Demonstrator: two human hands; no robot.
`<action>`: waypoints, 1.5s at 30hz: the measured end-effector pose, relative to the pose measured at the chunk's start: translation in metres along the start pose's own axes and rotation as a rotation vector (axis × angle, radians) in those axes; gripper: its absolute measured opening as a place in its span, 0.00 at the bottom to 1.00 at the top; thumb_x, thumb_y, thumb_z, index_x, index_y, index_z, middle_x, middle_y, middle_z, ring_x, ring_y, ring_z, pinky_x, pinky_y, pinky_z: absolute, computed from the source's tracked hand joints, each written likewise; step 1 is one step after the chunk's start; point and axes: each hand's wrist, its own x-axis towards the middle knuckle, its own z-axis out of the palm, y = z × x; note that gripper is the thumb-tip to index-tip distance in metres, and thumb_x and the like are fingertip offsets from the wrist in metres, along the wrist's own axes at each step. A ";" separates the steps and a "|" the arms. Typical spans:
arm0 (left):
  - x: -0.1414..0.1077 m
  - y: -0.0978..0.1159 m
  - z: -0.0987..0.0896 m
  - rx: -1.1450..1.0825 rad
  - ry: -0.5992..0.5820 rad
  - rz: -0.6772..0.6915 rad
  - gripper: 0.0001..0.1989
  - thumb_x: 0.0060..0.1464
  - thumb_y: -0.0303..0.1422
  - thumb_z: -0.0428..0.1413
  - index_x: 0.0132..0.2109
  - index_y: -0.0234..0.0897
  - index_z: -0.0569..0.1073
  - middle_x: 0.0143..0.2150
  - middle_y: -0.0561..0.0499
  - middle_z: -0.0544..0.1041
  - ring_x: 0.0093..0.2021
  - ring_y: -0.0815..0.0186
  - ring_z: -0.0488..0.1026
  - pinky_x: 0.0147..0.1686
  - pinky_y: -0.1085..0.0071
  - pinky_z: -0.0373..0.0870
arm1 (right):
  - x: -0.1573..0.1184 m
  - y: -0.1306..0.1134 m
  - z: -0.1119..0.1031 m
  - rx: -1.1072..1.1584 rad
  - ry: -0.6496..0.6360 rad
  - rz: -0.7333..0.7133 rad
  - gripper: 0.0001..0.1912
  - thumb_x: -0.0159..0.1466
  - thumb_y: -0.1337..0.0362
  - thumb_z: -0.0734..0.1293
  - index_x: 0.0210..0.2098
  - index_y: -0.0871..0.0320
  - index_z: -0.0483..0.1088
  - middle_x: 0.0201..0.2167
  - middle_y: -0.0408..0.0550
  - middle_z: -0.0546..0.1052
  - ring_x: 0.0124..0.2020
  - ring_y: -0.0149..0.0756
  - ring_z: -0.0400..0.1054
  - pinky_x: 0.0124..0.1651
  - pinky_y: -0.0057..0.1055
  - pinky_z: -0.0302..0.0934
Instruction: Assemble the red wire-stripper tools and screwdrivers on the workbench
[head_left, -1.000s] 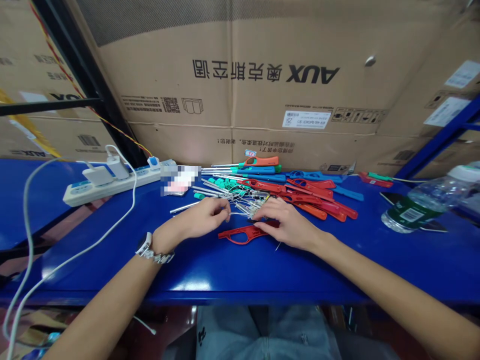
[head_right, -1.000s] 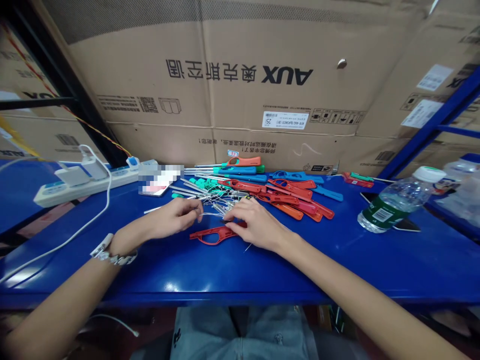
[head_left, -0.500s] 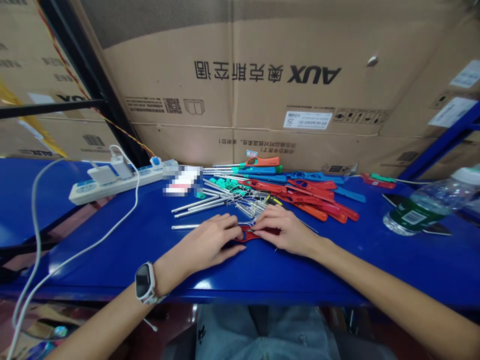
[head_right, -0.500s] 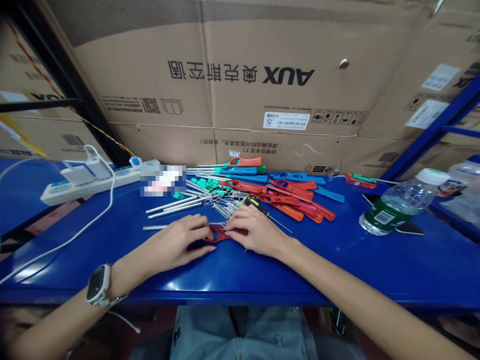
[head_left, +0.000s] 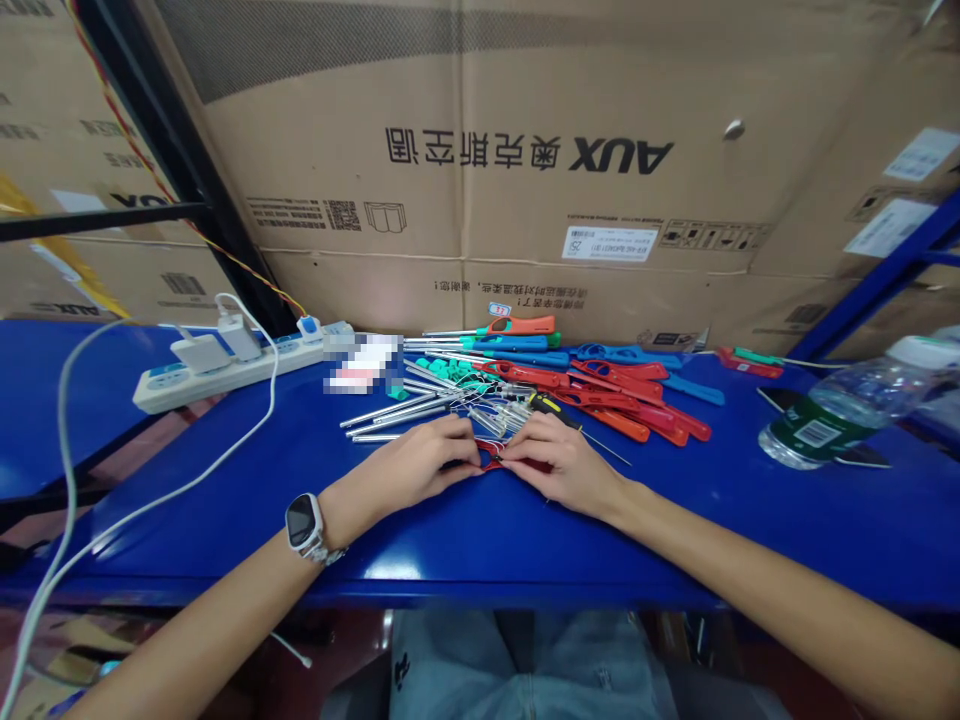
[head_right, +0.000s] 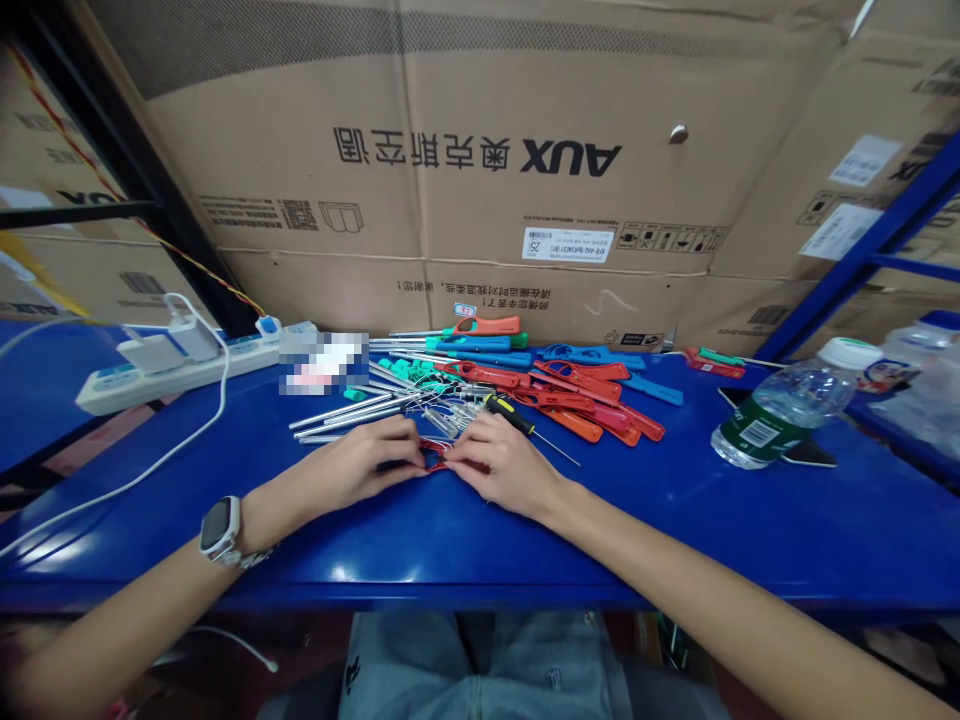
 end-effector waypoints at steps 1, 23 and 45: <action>-0.001 0.000 0.001 -0.003 0.001 0.001 0.10 0.69 0.33 0.53 0.41 0.37 0.78 0.41 0.48 0.73 0.40 0.63 0.73 0.42 0.68 0.70 | -0.001 0.001 0.000 -0.008 -0.012 -0.002 0.07 0.70 0.66 0.67 0.38 0.58 0.79 0.36 0.50 0.81 0.38 0.38 0.71 0.45 0.40 0.67; 0.006 0.007 0.013 0.250 0.087 0.131 0.17 0.73 0.35 0.47 0.43 0.35 0.78 0.42 0.46 0.75 0.41 0.63 0.73 0.42 0.65 0.74 | -0.003 0.004 -0.023 -0.074 -0.150 0.229 0.14 0.72 0.62 0.64 0.55 0.52 0.75 0.47 0.53 0.71 0.50 0.42 0.66 0.55 0.45 0.63; 0.005 0.011 0.015 0.252 0.090 0.074 0.17 0.72 0.34 0.47 0.41 0.33 0.78 0.40 0.45 0.74 0.38 0.63 0.72 0.39 0.66 0.73 | 0.041 0.004 -0.037 -0.222 -0.467 0.396 0.02 0.60 0.69 0.69 0.32 0.57 0.71 0.33 0.47 0.78 0.41 0.43 0.70 0.50 0.44 0.54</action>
